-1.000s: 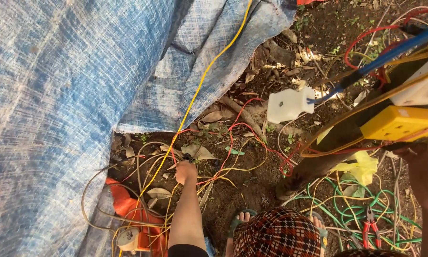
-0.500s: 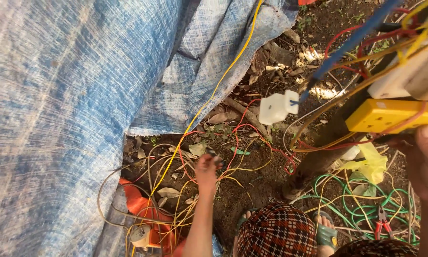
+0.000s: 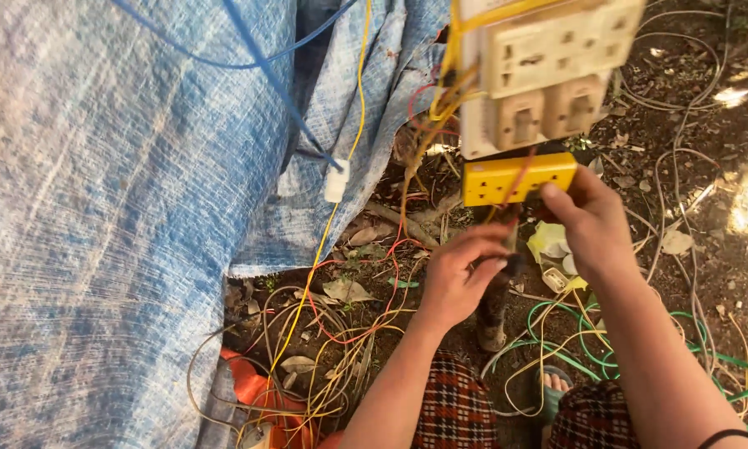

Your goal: The person sits on the ground in front of a wooden post holding wall-mounted sockets and a yellow multi-socket power strip. They insert wire ends into the power strip's sockets, pull and position red and yellow wires, and press connections into place, working on one wire at a time.

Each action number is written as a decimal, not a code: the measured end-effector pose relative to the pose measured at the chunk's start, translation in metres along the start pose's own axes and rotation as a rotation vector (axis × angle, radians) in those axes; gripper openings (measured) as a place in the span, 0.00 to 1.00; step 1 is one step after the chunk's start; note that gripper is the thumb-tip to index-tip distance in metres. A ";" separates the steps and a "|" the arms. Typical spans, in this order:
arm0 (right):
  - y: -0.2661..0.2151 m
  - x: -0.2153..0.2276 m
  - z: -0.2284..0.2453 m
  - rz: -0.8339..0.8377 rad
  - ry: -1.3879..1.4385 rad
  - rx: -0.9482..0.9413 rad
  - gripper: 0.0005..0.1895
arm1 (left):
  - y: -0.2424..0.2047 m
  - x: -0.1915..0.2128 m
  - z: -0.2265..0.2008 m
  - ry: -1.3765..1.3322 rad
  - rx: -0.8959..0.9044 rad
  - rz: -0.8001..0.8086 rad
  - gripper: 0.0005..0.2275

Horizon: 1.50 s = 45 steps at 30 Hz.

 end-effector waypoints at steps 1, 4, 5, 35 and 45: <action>0.001 0.000 -0.001 0.000 0.027 0.003 0.18 | 0.007 -0.006 -0.017 0.079 -0.108 -0.007 0.06; 0.001 -0.004 -0.001 -0.016 0.223 0.054 0.23 | 0.029 -0.023 -0.032 0.044 0.017 -0.061 0.05; 0.000 -0.003 -0.001 -0.028 0.200 0.048 0.25 | 0.030 -0.026 -0.036 0.043 -0.006 -0.108 0.05; 0.026 -0.004 -0.076 -0.131 0.399 -0.355 0.11 | 0.036 -0.025 -0.020 -0.056 0.018 -0.309 0.07; 0.082 -0.009 -0.090 -0.058 0.417 -0.192 0.10 | 0.034 -0.023 -0.029 -0.050 0.009 -0.243 0.05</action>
Point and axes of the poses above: each hand's wrist, its own y-axis towards the middle knuckle, its own x-axis out of the back of the hand, z = x × y, the point moved 5 cm from there along y, towards the middle knuckle, and after that the axes turned 9 degrees about x, right-handed, at the moved point
